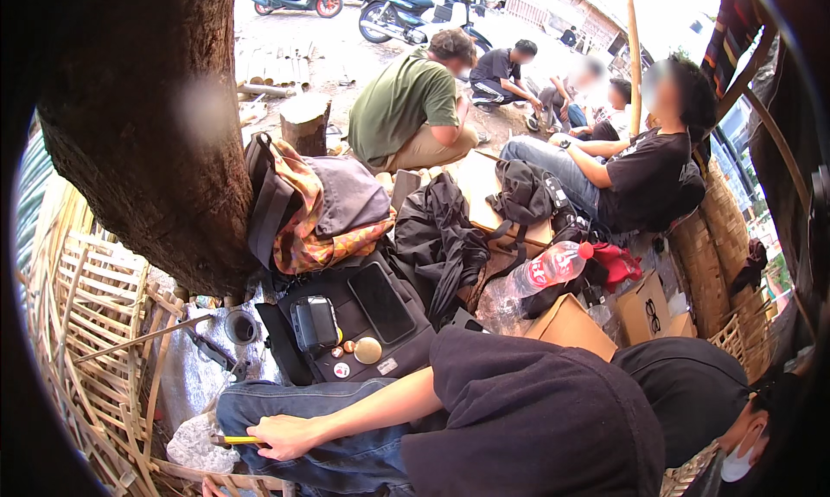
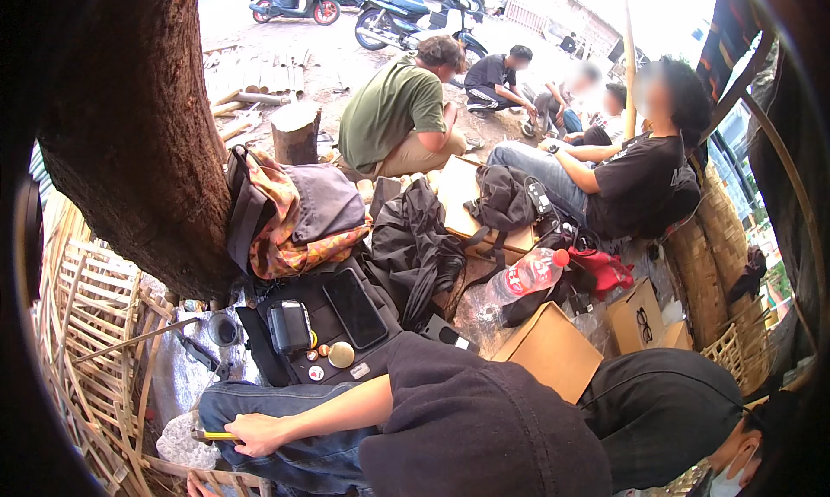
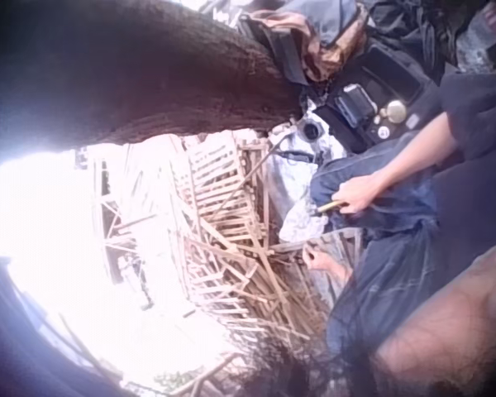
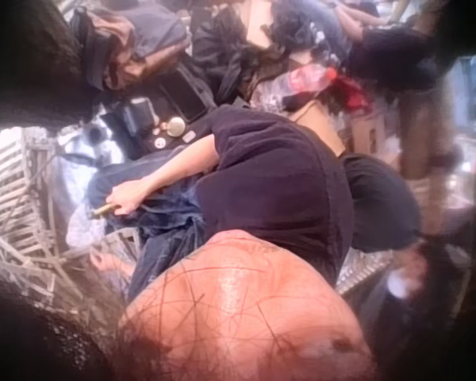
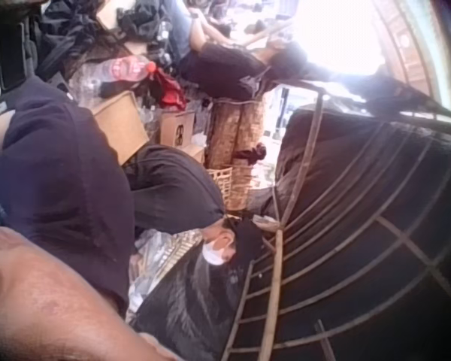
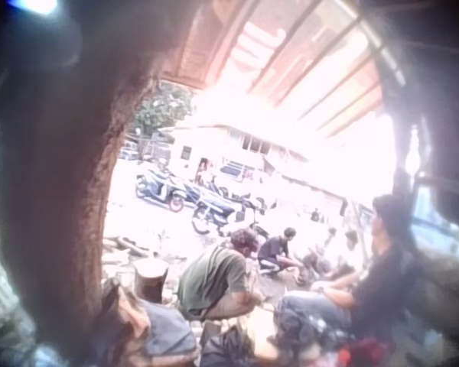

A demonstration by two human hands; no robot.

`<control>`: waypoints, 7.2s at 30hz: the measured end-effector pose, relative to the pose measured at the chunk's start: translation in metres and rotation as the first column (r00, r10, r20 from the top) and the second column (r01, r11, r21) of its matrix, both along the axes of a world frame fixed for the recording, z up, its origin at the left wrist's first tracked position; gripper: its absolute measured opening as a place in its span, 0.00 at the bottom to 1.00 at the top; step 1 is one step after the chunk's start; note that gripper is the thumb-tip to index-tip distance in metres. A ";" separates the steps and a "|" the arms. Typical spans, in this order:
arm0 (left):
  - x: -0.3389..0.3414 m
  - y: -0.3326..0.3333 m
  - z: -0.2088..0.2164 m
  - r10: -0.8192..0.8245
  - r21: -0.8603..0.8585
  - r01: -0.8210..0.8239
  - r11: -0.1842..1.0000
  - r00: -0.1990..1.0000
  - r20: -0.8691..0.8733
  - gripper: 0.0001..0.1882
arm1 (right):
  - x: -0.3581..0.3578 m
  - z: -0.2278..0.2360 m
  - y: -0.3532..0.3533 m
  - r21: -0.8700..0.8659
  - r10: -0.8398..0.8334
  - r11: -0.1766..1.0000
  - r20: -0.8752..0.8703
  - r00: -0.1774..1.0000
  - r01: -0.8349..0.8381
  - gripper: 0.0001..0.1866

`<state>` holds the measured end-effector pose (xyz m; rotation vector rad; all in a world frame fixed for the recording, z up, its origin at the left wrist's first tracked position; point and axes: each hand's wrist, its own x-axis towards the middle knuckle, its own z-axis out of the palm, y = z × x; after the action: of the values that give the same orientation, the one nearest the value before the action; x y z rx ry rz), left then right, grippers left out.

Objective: The person sits on the ground and uses a hammer to attach thin bamboo slats to a wooden frame. They position each slat by hand and hammer a small nail into the wood to secure it.

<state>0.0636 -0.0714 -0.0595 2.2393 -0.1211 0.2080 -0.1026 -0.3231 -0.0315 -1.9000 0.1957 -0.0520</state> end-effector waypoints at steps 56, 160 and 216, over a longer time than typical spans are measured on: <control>0.003 0.000 0.000 -0.072 0.038 0.065 0.997 0.969 0.238 0.12 | 0.000 0.006 -0.001 0.019 0.025 1.000 -0.043 0.999 -0.024 0.16; 0.016 0.009 -0.013 -0.116 -0.009 0.122 0.992 0.957 0.267 0.14 | 0.001 0.008 -0.002 -0.001 0.022 1.000 -0.047 0.999 -0.022 0.17; -0.003 -0.003 0.005 0.057 -0.130 -0.047 0.990 0.996 0.072 0.06 | 0.006 0.035 0.002 -0.081 0.022 0.996 -0.178 0.984 -0.037 0.13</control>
<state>0.0608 -0.0744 -0.0545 2.1087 -0.0877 0.3200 -0.0969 -0.3206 0.0038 -1.9913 0.2898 0.1310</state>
